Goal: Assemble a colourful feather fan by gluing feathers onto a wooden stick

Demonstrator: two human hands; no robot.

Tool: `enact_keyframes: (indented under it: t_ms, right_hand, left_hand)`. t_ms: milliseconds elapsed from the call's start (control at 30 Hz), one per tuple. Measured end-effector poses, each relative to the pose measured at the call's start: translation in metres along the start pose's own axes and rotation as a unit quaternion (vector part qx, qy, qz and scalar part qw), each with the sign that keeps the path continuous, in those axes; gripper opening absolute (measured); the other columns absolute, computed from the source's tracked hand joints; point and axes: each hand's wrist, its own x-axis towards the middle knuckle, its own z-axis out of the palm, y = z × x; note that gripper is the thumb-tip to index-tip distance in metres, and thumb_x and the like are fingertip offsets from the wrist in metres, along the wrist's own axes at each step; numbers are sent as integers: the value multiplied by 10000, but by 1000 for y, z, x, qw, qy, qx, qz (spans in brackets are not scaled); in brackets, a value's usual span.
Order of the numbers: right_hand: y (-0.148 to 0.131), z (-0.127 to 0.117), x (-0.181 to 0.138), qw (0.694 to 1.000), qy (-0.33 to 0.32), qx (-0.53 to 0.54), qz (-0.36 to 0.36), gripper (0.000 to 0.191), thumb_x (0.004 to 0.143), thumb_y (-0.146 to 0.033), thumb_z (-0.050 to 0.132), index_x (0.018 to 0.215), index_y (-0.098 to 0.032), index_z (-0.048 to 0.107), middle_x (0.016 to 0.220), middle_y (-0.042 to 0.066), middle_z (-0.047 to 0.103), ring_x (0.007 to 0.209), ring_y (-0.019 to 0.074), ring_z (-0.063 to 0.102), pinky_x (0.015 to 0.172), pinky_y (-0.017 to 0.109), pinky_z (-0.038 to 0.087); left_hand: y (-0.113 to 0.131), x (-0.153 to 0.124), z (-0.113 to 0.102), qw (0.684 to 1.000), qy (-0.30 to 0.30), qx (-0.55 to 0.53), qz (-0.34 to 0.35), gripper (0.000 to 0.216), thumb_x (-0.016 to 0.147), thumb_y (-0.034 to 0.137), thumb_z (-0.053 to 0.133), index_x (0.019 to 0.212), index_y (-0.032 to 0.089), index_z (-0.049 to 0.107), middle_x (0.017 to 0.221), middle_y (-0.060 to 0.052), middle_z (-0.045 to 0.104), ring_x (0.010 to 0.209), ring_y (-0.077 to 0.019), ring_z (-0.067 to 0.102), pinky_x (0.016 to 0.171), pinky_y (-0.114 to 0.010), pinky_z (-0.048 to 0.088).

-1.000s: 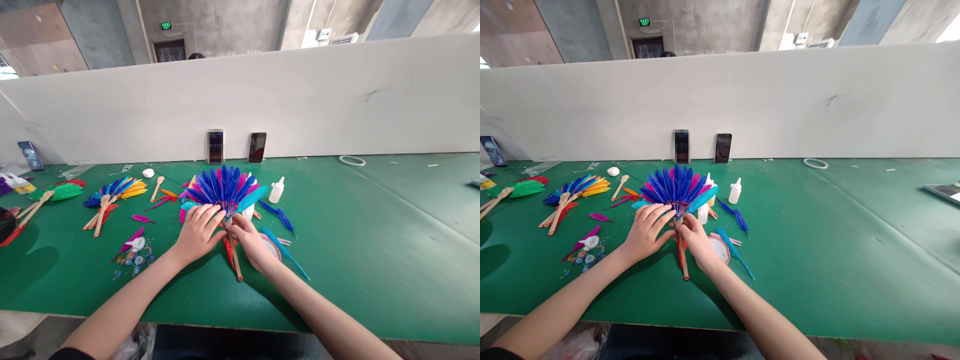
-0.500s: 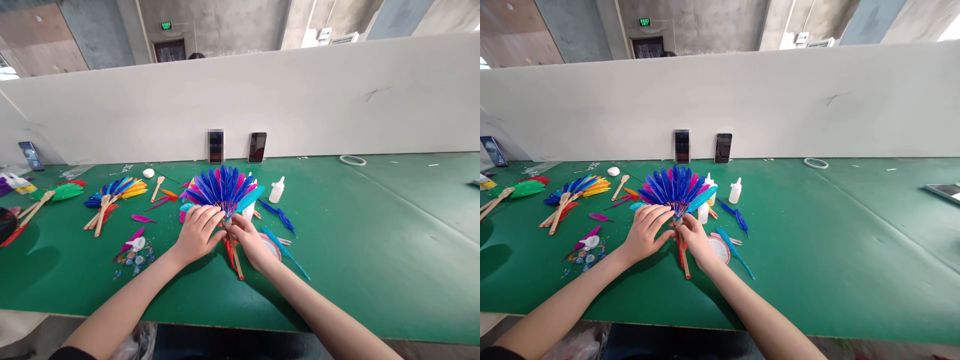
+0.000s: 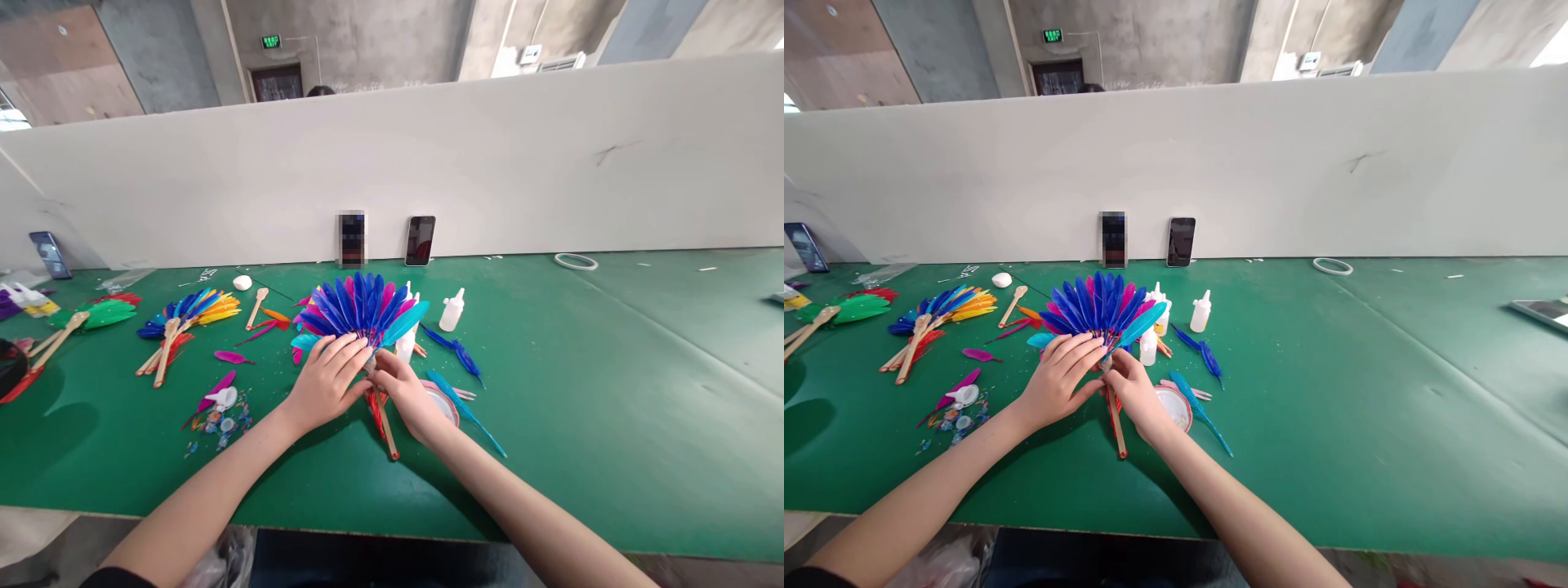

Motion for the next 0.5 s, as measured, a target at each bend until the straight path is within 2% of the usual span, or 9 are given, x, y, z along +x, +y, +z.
enact_keyframes:
  t_ms: [200,500]
  right_hand:
    - [-1,1,-1,1000,-19,7,-11,67,616,-167,458,678,-190,452,706,-30,484,731,129,424,641,246,350]
    - [-1,-1,-2,1000,-21,0,-9,69,617,-172,460,625,-203,399,644,-39,444,704,130,427,608,239,357]
  left_hand:
    - [0,0,0,1000,4,3,-4,346,836,312,424,1093,107,534,1086,-105,616,1057,-212,509,920,-359,336]
    - [0,-1,1,1000,-4,-6,-13,349,830,319,434,1088,105,531,1090,-109,610,1065,-214,500,911,-357,361]
